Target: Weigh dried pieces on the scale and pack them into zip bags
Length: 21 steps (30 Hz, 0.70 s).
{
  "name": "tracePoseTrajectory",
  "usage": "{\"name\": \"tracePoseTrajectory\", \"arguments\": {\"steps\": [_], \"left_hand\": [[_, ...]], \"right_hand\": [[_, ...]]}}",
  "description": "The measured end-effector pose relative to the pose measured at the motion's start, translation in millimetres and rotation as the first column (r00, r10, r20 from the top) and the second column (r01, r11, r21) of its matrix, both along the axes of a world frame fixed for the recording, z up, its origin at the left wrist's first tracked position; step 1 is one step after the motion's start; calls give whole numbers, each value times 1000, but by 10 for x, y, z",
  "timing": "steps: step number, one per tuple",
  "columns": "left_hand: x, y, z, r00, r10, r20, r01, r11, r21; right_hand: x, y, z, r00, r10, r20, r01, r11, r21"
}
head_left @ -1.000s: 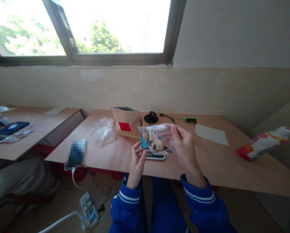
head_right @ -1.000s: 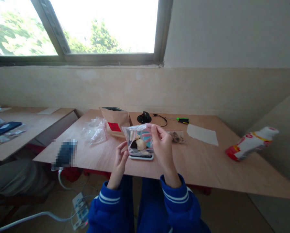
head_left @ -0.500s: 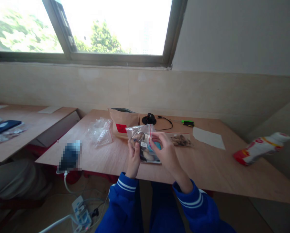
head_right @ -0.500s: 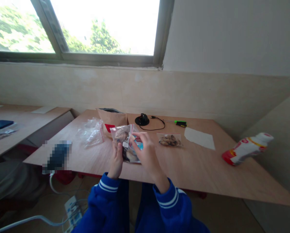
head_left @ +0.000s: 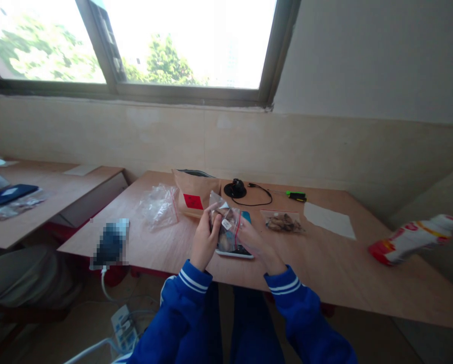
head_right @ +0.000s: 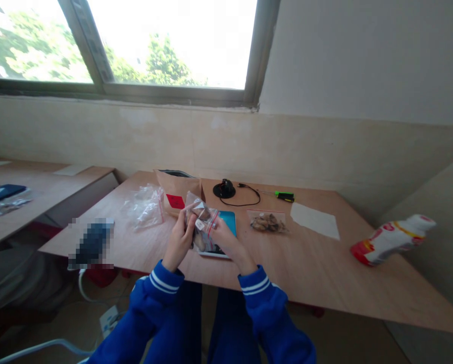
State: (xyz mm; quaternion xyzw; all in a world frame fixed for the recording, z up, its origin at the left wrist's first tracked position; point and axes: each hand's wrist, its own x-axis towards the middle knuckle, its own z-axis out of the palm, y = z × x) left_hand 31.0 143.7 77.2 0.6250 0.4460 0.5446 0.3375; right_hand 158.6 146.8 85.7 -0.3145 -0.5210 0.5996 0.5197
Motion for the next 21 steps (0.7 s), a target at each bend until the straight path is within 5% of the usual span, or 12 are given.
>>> {"name": "tracePoseTrajectory", "arguments": {"steps": [12, 21], "left_hand": [[-24, 68, -190, 969, 156, 191, -109, 965, -238], [7, 52, -284, 937, 158, 310, -113, 981, -158]], "right_hand": [[-118, 110, -194, 921, -335, 198, 309, 939, 149], [-157, 19, -56, 976, -209, -65, 201, 973, -112]]}}
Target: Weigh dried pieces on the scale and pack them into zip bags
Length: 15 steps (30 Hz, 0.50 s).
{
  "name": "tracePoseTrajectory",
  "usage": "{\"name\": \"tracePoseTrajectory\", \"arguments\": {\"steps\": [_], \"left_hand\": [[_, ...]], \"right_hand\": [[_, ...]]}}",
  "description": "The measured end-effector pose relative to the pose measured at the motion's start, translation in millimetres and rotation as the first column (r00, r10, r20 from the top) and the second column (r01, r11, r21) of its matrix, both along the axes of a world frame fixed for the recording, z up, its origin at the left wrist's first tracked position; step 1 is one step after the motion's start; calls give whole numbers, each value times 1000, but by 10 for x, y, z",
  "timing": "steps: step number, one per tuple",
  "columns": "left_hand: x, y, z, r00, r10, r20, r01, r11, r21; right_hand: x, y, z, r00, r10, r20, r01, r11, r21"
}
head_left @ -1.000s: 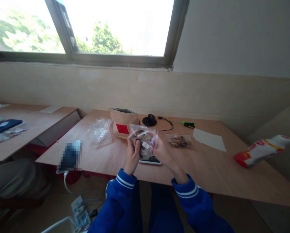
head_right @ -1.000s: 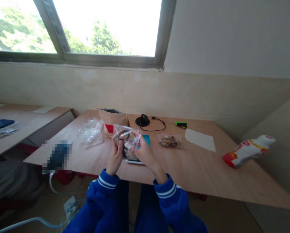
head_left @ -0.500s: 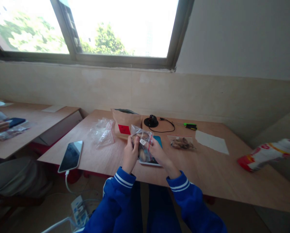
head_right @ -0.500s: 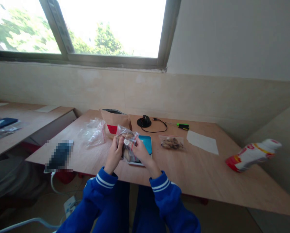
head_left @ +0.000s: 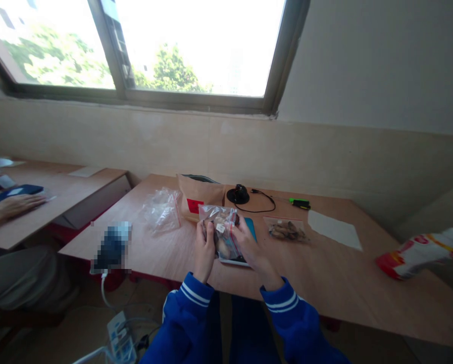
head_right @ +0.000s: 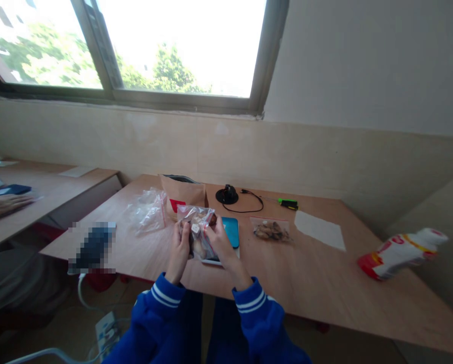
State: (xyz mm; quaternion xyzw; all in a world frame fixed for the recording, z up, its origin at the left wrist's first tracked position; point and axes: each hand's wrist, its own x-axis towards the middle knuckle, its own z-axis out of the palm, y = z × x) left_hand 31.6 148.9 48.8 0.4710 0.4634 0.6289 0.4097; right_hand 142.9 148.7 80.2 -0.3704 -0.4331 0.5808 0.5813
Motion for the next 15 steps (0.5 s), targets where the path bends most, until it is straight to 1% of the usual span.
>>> {"name": "tracePoseTrajectory", "arguments": {"steps": [4, 7, 9, 12, 15], "left_hand": [[-7, -24, -14, 999, 22, 27, -22, 1000, -8], [-19, -57, -41, 997, 49, 58, -46, 997, -57], [-26, -67, -80, 993, 56, 103, -45, 993, -109], [-37, -53, -147, 980, 86, 178, -50, 979, -198], [-68, -24, -185, 960, 127, 251, -59, 964, -260]], "right_hand": [[-46, 51, -5, 985, -65, -158, 54, 996, -72], [-79, 82, -33, 971, -109, -211, 81, 987, -137], [-89, 73, -40, 975, -103, -195, 77, 988, -136], [-66, 40, -14, 983, -45, -180, 20, 990, -137], [10, 40, 62, 968, -18, -250, -31, 982, -189]]}}
